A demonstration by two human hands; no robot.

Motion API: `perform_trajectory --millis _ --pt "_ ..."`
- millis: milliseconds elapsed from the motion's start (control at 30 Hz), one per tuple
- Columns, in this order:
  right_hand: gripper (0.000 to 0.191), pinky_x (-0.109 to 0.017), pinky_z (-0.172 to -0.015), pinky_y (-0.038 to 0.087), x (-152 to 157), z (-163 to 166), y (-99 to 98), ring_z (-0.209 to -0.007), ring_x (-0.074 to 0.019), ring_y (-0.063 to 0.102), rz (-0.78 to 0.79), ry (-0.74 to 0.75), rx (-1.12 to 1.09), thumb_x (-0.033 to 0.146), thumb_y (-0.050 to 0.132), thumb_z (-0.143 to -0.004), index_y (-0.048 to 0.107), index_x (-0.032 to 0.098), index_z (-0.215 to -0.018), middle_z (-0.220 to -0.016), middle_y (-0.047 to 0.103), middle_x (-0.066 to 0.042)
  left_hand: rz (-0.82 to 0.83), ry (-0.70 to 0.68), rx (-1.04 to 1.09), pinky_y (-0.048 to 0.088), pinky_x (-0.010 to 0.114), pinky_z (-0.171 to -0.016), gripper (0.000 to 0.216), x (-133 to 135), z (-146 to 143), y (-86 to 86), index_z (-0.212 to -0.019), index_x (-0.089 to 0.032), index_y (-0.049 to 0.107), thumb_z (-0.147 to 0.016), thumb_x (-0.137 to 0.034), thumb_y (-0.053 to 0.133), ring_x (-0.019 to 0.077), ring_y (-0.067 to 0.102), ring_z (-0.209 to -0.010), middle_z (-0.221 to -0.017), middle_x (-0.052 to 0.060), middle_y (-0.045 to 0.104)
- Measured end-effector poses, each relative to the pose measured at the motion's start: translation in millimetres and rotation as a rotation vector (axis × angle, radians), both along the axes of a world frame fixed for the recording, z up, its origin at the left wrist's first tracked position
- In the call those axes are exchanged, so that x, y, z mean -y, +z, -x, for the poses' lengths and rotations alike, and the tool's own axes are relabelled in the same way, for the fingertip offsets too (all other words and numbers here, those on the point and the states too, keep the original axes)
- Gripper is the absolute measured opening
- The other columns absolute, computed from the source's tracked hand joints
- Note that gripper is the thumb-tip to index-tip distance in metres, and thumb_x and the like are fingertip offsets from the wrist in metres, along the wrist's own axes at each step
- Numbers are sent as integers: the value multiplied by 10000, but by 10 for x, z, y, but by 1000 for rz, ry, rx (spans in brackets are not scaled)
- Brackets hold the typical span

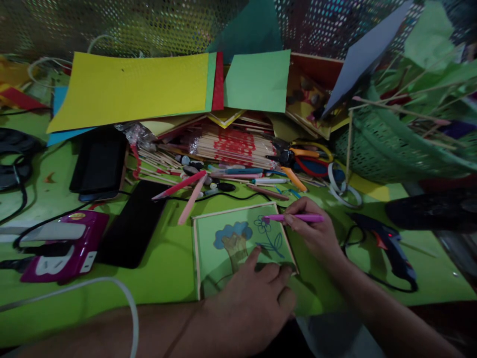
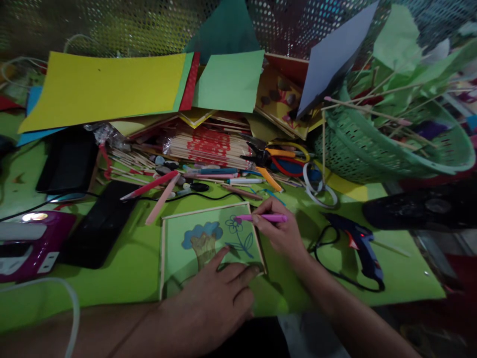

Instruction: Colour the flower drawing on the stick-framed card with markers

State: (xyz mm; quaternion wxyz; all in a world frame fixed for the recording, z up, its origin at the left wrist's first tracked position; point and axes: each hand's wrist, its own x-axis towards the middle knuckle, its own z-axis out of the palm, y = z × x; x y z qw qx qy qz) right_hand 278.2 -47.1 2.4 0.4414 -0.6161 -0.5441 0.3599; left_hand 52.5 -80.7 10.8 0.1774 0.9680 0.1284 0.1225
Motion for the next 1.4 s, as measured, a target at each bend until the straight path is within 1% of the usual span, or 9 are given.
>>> perform_trajectory --millis 267,500,667,800,1000,1133,1400 --pt "148 -319 -585 419 -8 27 31 -626 -177 564 8 -11 19 348 744 -849 658 236 -803 -693 621 5 -17 -7 -2 336 556 -1161 248 -12 1 5 -1096 -176 665 -1068 -282 443 232 605 -1205 -1415 110 629" --pt "129 -309 -580 432 -2 32 27 -625 -174 564 16 0 2 321 729 -858 647 235 -807 -691 636 3 -15 2 18 332 563 -1154 234 -7 8 -4 -1073 -178 641 -1073 -270 426 230 606 -1173 -1364 106 652" --pt "114 -296 -575 439 -22 65 66 -615 -168 578 1 6 1 296 724 -847 646 227 -801 -683 652 4 -26 -2 20 335 564 -1147 239 -12 9 -4 -1077 -176 631 -1078 -268 411 227 595 -1174 -1383 109 637" --pt "130 -297 -574 445 -26 51 48 -620 -172 580 -2 16 16 311 739 -840 647 223 -810 -691 653 0 -30 1 26 348 565 -1140 244 -10 9 11 -1069 -175 627 -1082 -290 413 226 592 -1167 -1361 102 646" --pt "113 -300 -591 445 -20 24 1 -637 -171 580 1 33 30 305 734 -861 659 226 -834 -717 658 -1 -25 5 19 343 562 -1154 235 2 -1 2 -1060 -178 641 -1076 -271 426 226 604 -1163 -1327 99 667" --pt "127 -299 -586 442 -20 20 3 -636 -171 585 0 51 11 318 747 -862 662 228 -832 -713 657 2 -19 2 11 340 564 -1158 241 -8 -7 -4 -1086 -174 644 -1076 -270 423 229 602 -1187 -1367 107 651" --pt "90 -291 -590 449 -21 34 35 -636 -161 596 -8 72 -7 280 744 -862 675 228 -836 -716 665 3 -22 7 27 320 577 -1160 238 3 -2 -20 -1062 -181 638 -1078 -272 419 234 599 -1187 -1351 101 659"
